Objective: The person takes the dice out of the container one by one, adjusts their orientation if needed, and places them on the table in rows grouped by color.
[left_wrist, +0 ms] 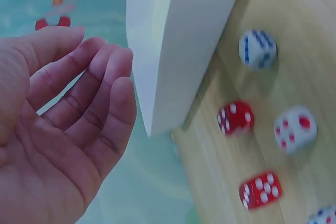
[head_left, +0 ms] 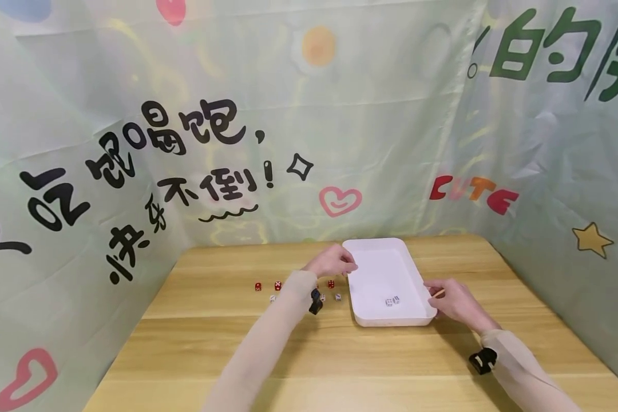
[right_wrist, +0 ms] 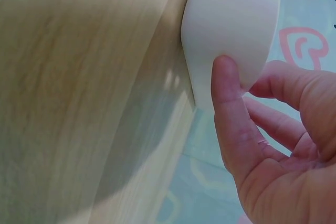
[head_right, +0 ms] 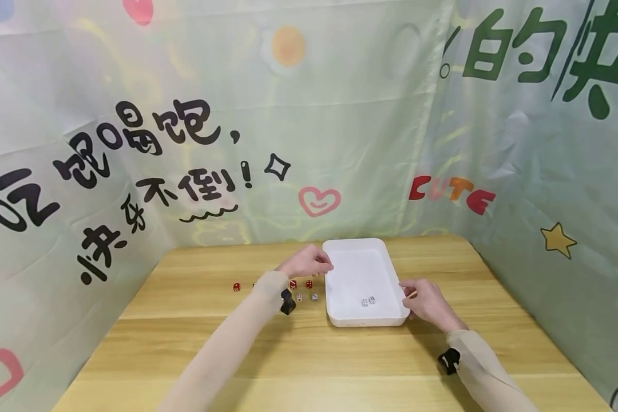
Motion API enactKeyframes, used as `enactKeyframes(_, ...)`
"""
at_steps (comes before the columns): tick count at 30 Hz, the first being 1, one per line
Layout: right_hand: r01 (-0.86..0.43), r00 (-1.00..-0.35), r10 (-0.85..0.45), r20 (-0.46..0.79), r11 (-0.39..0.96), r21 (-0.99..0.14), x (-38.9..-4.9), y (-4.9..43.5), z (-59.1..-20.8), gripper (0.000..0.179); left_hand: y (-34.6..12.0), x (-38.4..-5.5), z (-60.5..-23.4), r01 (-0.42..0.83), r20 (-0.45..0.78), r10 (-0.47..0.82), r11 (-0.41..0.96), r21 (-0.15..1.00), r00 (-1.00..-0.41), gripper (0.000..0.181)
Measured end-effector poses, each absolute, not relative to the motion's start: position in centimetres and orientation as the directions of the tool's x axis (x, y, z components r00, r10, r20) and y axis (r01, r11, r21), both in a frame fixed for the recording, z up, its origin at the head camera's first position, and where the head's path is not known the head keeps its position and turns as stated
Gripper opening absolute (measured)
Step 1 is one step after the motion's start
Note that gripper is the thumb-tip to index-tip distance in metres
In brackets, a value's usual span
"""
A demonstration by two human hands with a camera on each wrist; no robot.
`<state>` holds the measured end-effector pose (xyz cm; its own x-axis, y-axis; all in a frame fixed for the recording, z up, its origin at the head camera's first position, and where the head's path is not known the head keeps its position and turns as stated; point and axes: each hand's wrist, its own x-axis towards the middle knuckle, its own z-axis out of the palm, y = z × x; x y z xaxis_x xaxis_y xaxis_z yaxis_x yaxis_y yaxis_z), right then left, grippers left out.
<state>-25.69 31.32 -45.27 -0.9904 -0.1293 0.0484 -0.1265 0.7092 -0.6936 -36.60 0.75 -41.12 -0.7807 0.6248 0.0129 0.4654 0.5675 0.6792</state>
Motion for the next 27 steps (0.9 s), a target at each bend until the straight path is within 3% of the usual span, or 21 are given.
enactKeyframes(10,-0.126,-0.991,-0.128,0.049,0.714,-0.689,-25.7,31.4,-45.3,0.046,5.2,-35.2,-40.4,0.470,-0.021,0.644,0.581,0.664,-0.765,0.021)
enactKeyframes(15,-0.133,-0.990,-0.127,0.060,0.714,-0.687,-25.7,31.4,-45.3,0.046,7.3,-34.3,-40.3,0.427,-0.054,0.603,0.623,0.656,-0.796,0.021)
enactKeyframes(20,-0.133,-0.990,-0.126,0.061,0.711,-0.690,-25.8,31.4,-45.3,0.046,8.7,-33.8,-40.8,0.339,-0.152,0.535,0.705,0.623,-0.831,0.019)
enactKeyframes(27,-0.133,-0.990,-0.125,0.061,0.710,-0.691,-25.7,31.3,-45.4,0.045,9.9,-33.9,-42.5,0.283,-0.291,0.506,0.777,0.563,-0.812,0.023)
